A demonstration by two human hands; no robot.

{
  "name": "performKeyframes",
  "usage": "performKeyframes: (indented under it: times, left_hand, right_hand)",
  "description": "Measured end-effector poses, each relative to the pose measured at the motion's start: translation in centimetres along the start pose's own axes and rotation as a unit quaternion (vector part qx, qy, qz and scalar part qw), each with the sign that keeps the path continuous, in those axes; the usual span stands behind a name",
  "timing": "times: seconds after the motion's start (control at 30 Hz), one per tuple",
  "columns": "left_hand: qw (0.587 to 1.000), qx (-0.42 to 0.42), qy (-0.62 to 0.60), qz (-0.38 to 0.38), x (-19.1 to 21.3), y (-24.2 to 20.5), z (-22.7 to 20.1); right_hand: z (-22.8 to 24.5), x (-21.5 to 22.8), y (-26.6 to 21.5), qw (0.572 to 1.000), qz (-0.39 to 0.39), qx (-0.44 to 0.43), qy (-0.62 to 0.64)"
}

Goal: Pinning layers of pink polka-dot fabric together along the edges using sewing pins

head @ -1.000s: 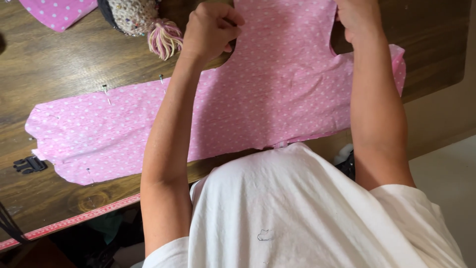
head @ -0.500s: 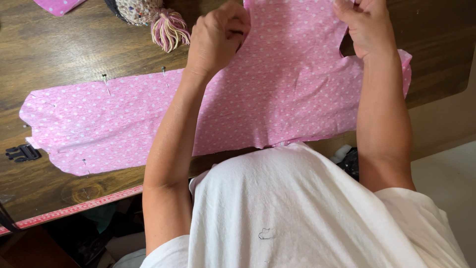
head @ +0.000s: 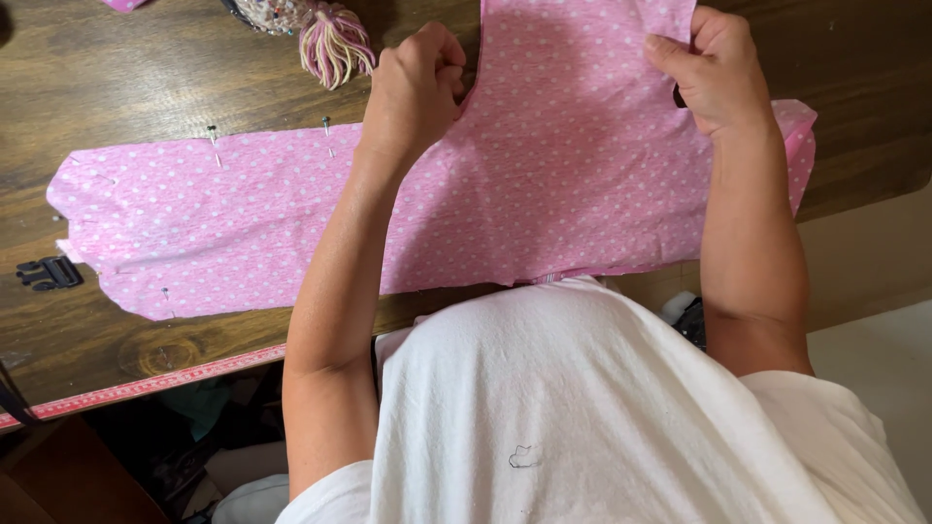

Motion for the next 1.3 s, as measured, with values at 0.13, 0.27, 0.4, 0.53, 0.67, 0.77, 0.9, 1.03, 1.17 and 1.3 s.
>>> performKeyframes:
  times: [0.13,0.27,0.4,0.53,0.67,0.77,0.9,1.03,1.17,1.3]
  left_hand:
    - [1.0,-0.008,0.022,0.02,-0.6,1.3,0.7]
    - [0.994,-0.073,0.082,0.007,-1.5,2.2,1.2]
    - [0.991,-0.099,0.09,-0.001,-1.1,1.9,0.7]
    - [0.993,-0.088,0.076,0.003,-0.2,0.7,0.3]
    - [0.989,-0.13,0.046,-0.048,-1.0,-1.7,0.5]
    - [0.958,-0.205,0.095,-0.176,-2.7,-4.6,0.4]
    - [0.92,-0.263,0.219,-0.193,-7.1,-8.7,2.2]
    - [0.927,-0.255,0.249,-0.117,-8.0,-9.9,2.1]
    - [0.921,-0.247,0.271,-0.132,-8.0,-10.0,2.2]
    - [0.916,-0.231,0.31,-0.109,-7.2,-10.2,2.0]
  right_hand:
    - [-1.3,0.2,0.2,0.999,-0.007,0.003,0.038]
    - [-1.4,0.3,0.1,1.0,-0.017,-0.003,0.02]
    - [-0.7,-0.2,0.0,1.0,-0.017,0.015,0.017]
    - [-1.0,-0.4,0.1,0.998,-0.039,0.043,-0.037]
    - [-2.1,-0.3,0.1,0.995,-0.043,0.076,-0.056]
    - [-2.4,-0.1,0.0,0.99,-0.045,0.089,-0.1]
    - [-1.9,-0.1,-0.2,0.981,-0.052,0.081,-0.17]
    - [-4.0,0.0,0.3,0.98,-0.059,0.103,-0.162]
    - [-4.0,-0.2,0.1,0.978,-0.08,0.115,-0.155]
    - [-3.6,-0.3,0.4,0.965,-0.095,0.148,-0.193]
Point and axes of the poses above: each hand's wrist, its own y-axis towards the middle knuckle, its own x-axis out of the back of the hand, z = x × y, the point moved 3 cm from there along y, towards the middle knuckle, and after that the axes turned 14 degrees about x, right-handed, at the moved point
